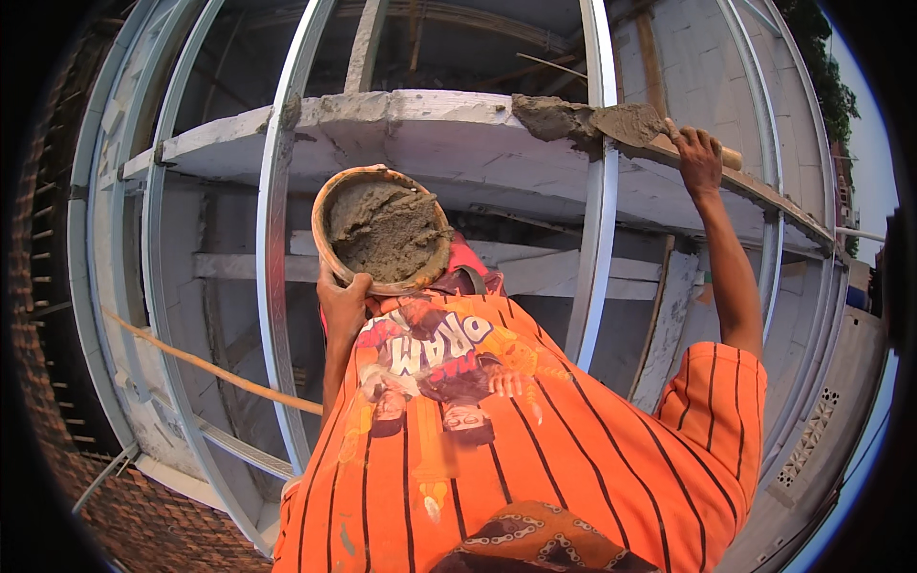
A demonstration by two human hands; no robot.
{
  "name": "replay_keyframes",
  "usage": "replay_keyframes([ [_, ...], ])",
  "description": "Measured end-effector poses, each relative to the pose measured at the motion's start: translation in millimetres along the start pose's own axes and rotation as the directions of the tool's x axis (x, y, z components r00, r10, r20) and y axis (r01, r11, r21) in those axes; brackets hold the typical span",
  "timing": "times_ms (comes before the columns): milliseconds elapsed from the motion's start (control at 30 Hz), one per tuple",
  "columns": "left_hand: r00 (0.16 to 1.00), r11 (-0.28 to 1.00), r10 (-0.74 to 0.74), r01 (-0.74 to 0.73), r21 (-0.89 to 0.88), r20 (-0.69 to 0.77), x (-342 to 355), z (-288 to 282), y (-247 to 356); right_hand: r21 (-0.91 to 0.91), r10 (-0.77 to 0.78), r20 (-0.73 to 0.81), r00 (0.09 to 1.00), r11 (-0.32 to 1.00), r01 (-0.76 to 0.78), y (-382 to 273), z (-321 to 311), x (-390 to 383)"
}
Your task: The person scoops wet cement from a bucket using a trowel and applies it to a metal frame structure. They use a wooden plank to smooth and level the cement along the frame, repeating the process to fill gaps.
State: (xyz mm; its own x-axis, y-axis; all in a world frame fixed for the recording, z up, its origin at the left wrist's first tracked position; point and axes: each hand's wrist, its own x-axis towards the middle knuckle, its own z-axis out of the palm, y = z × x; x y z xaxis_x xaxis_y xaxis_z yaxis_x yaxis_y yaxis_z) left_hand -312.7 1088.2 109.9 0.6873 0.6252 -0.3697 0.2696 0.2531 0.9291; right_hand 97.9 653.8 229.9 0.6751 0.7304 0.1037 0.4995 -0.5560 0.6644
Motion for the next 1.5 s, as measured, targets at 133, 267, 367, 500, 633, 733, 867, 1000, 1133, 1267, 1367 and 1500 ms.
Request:
replay_keyframes([
  [133,0.984,0.984,-0.175,0.174,-0.044,-0.019,-14,17,50,0.205,0.376,0.209,0.903,0.886,-0.416,-25,-40,-7],
  [267,0.995,0.996,-0.075,0.072,-0.051,-0.066,-7,14,24,0.816,0.659,0.439,0.611,-0.008,-0.578,-128,-69,-7],
  [367,0.998,0.999,-0.031,0.033,0.029,-0.054,12,-6,-16,0.877,0.676,0.451,0.582,-0.215,-0.43,-235,-83,-6],
  [500,0.996,0.996,-0.088,0.087,-0.018,-0.028,7,-15,-6,0.859,0.642,0.442,0.627,-0.1,-0.503,-344,9,-41],
  [633,0.999,0.999,-0.032,0.032,-0.017,-0.017,3,-20,3,0.827,0.772,0.251,0.584,0.142,-0.544,-386,106,-56],
  [733,0.996,0.996,-0.087,0.087,0.02,-0.015,-3,-26,14,0.811,0.792,0.221,0.569,0.176,-0.559,-371,130,-46],
  [867,0.995,0.996,-0.083,0.084,0.009,-0.063,-3,-25,13,0.829,0.777,0.251,0.578,0.136,-0.543,-344,158,-35],
  [1000,0.995,0.994,-0.079,0.083,0.066,-0.056,1,-31,14,0.858,0.792,0.28,0.542,0.047,-0.512,-330,177,-35],
  [1133,0.996,0.996,-0.072,0.074,0.042,-0.059,-6,-20,22,0.842,0.693,0.516,0.504,-0.303,-0.446,-338,158,-31],
  [1267,0.991,0.994,-0.106,0.107,-0.001,-0.078,-7,-6,33,0.744,0.594,0.664,0.454,-0.468,-0.476,-373,154,-48],
  [1367,0.994,0.994,-0.106,0.106,0.005,-0.022,1,-13,26,0.737,0.564,0.672,0.479,-0.449,-0.505,-413,134,-75],
  [1500,0.997,0.998,-0.062,0.063,0.027,-0.041,-5,-13,17,0.847,0.371,0.525,0.766,-0.134,-0.515,-375,22,-73],
])
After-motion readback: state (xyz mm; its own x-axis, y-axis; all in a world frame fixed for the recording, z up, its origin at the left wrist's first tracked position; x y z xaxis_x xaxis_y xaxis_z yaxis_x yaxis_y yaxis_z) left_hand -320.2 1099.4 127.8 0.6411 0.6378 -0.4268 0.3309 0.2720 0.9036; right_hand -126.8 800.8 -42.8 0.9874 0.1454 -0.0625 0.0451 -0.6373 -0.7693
